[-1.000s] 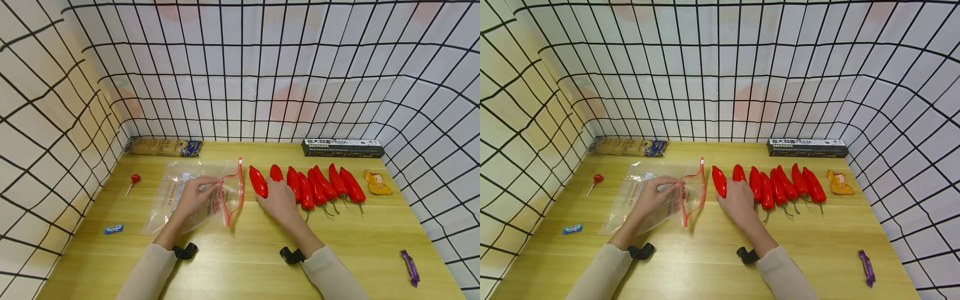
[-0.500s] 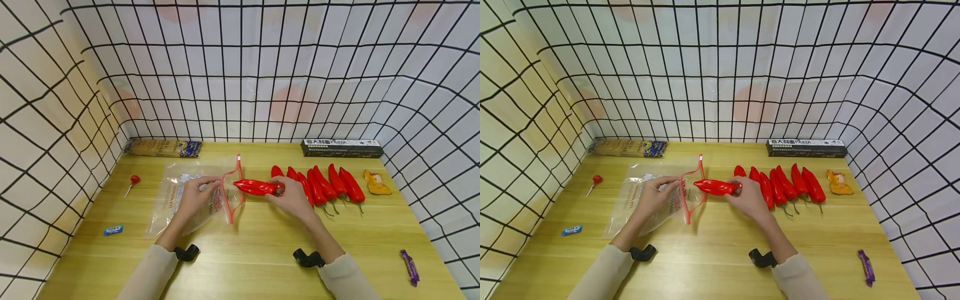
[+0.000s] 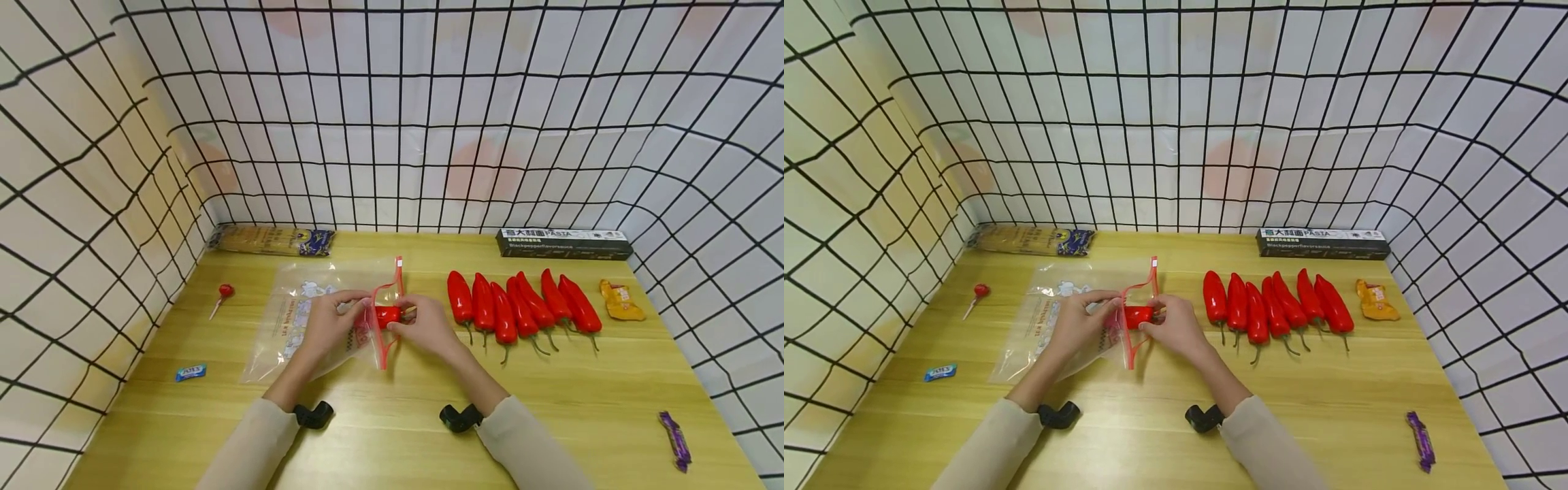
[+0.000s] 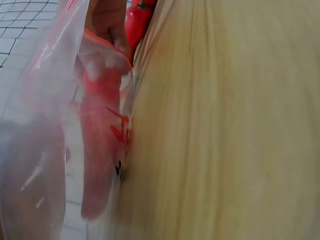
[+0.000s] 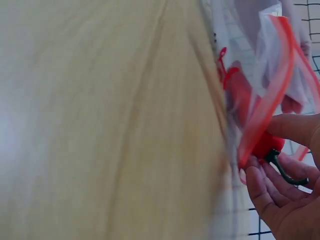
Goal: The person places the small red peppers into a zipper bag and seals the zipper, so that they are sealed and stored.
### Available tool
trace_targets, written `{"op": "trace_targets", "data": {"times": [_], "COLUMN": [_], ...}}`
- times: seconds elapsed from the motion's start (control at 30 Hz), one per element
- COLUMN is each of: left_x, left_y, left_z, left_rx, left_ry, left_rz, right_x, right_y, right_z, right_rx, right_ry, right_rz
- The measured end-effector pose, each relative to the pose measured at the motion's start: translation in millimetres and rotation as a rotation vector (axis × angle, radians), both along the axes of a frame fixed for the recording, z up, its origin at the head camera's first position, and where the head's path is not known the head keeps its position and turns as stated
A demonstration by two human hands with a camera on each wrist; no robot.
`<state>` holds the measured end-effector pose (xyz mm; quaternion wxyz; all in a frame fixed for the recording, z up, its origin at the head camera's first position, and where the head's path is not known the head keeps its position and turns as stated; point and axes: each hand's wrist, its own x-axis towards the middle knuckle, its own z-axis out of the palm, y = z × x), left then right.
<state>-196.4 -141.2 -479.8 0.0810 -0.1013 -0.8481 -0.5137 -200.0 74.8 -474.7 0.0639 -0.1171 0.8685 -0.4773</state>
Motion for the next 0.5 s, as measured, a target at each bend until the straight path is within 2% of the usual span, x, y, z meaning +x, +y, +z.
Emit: {"op": "trace_targets", "data": {"times": [0.13, 0.3, 0.5], "left_x": [0.0, 1.1, -2.1], "left_y": [3.3, 3.3, 7.1], "left_z": [-1.4, -2.4, -3.9], "left_rx": [0.031, 0.058, 0.061], "left_ry": [-0.017, -0.038, -0.031], "left_rz": [0.004, 0.027, 0.051], "right_x": [-2.2, 1.7, 15.6], "right_y": [-3.9, 7.4, 41.4], "right_z": [-5.0, -5.2, 13.6], "right_rx": [-0.031, -0.061, -0.150], "right_ry": [-0.022, -0.024, -0.048], "right_rz": [-0.005, -0.045, -0.107]}}
